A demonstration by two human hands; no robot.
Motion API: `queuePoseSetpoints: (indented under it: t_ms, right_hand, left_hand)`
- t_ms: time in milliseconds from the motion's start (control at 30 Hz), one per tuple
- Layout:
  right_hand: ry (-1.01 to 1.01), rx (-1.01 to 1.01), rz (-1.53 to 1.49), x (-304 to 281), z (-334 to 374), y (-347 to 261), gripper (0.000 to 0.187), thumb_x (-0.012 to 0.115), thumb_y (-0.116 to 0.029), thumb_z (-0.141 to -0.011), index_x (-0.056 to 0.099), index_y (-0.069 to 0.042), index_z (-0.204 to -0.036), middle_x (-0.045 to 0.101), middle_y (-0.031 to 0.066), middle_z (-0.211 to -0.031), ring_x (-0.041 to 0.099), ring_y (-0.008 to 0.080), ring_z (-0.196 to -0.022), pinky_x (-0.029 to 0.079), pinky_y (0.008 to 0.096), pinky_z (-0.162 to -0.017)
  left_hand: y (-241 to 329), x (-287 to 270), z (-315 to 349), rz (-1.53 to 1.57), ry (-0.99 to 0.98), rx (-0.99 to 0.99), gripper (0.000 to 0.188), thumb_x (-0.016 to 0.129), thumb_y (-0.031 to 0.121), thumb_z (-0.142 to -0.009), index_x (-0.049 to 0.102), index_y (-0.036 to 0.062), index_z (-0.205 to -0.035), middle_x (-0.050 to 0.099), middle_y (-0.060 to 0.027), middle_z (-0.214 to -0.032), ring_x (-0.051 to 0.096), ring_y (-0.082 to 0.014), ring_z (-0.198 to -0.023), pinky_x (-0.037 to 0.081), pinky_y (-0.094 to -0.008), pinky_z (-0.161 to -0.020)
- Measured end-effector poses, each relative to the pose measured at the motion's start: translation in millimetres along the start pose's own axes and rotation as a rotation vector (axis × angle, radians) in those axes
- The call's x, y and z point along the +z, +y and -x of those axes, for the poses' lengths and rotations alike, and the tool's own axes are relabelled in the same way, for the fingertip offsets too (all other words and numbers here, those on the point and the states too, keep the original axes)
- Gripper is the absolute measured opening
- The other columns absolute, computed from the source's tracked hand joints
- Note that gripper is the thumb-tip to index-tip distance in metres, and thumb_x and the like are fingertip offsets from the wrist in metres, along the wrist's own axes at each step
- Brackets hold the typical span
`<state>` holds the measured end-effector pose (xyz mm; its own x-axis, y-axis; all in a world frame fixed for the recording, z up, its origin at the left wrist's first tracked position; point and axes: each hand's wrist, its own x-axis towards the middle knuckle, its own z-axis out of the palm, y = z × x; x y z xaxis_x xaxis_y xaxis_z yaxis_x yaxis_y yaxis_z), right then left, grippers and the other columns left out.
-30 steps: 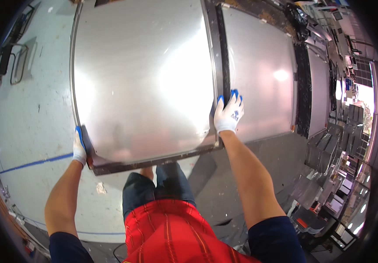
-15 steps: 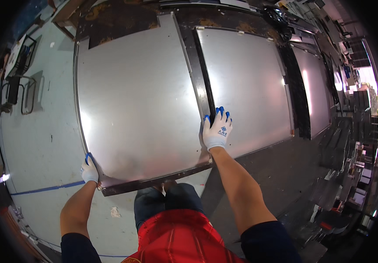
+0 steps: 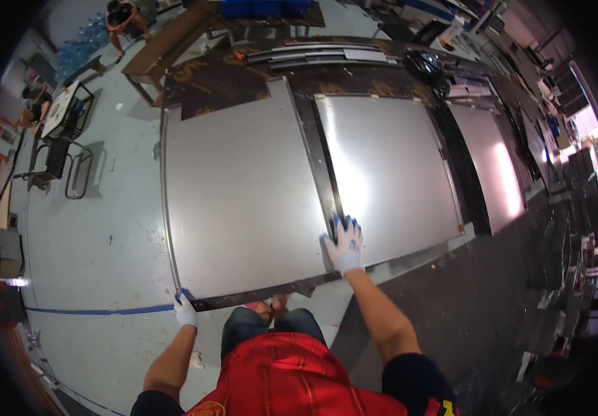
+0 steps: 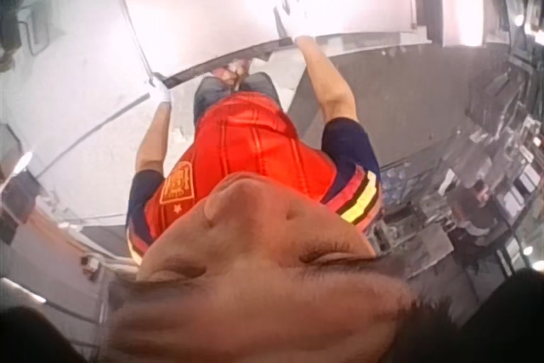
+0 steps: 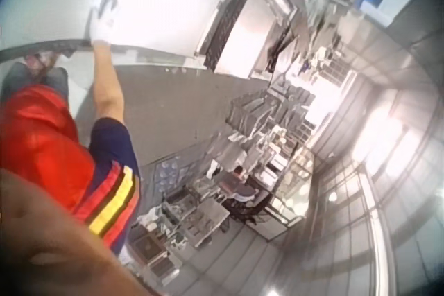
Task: The person places a large metal panel on a workbench, then uses a caulking gun to apply sealant along the edges. They insert small spacers between panels and press the panels together to join them. The person repeats this process on multiple edges of the panels.
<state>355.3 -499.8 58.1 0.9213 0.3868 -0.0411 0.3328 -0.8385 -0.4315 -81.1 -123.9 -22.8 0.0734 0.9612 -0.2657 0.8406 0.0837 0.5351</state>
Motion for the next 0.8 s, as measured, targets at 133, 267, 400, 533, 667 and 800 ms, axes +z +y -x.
queuePoseSetpoints:
  t_ms: [133,267,400,533,667,800]
  right_hand:
    - [0.123,0.027,0.063,6.4,64.7,-0.5,0.042,0.066,-0.034,-0.098,0.072,-0.009,-0.132,0.043,0.0272,-0.163,0.037,0.0484,-0.150,0.028,0.0602,-0.124]
    - [0.168,0.114,0.080,16.2,69.6,-3.6,0.028,0.069,-0.027,-0.096,0.073,-0.007,-0.116,0.047,0.0254,-0.160,0.040,0.0466,-0.148,0.030,0.0607,-0.121]
    - [0.187,0.123,0.065,18.5,64.5,-4.4,0.023,0.071,-0.023,-0.095,0.072,-0.007,-0.112,0.047,0.0229,-0.161,0.040,0.0454,-0.148,0.030,0.0601,-0.121]
    - [0.201,0.150,0.039,20.3,66.2,-4.9,0.021,0.071,-0.022,-0.096,0.071,-0.006,-0.111,0.046,0.0220,-0.161,0.039,0.0454,-0.149,0.031,0.0600,-0.121]
    - [0.193,0.186,0.088,21.0,73.9,-10.8,0.019,0.069,-0.020,-0.098,0.071,-0.005,-0.110,0.046,0.0232,-0.161,0.040,0.0463,-0.148,0.032,0.0575,-0.122]
    - [0.108,0.322,0.301,19.9,102.4,-32.8,0.037,0.063,-0.030,-0.103,0.066,-0.004,-0.129,0.043,0.0235,-0.164,0.040,0.0439,-0.150,0.032,0.0518,-0.125]
  left_hand:
    - [11.7,0.6,13.0,0.128,-0.011,-0.198,0.051,0.057,0.042,-0.110,0.065,0.0046,-0.144,0.070,-0.0242,-0.135,0.066,-0.0413,-0.124,0.050,-0.0456,-0.106]
    - [23.8,11.7,16.0,0.269,0.087,-0.149,0.050,0.063,0.033,-0.108,0.060,0.0040,-0.149,0.068,-0.0230,-0.138,0.065,-0.0380,-0.127,0.050,-0.0444,-0.108]
    - [23.4,24.9,18.5,0.160,0.183,0.013,0.041,0.071,0.024,-0.101,0.064,0.0063,-0.137,0.069,-0.0205,-0.128,0.065,-0.0399,-0.120,0.050,-0.0474,-0.103]
    - [24.4,26.8,15.0,0.159,0.212,0.002,0.029,0.075,0.022,-0.094,0.069,0.0085,-0.119,0.070,-0.0174,-0.117,0.065,-0.0403,-0.112,0.051,-0.0498,-0.097]
    - [22.2,4.5,17.6,0.139,0.068,0.057,0.030,0.076,0.024,-0.092,0.069,0.0087,-0.117,0.068,-0.0158,-0.113,0.066,-0.0395,-0.109,0.052,-0.0491,-0.096]
    - [13.5,-16.9,36.8,0.113,0.106,0.195,0.036,0.076,0.027,-0.091,0.068,0.0038,-0.117,0.067,-0.0177,-0.118,0.065,-0.0404,-0.112,0.051,-0.0505,-0.099]
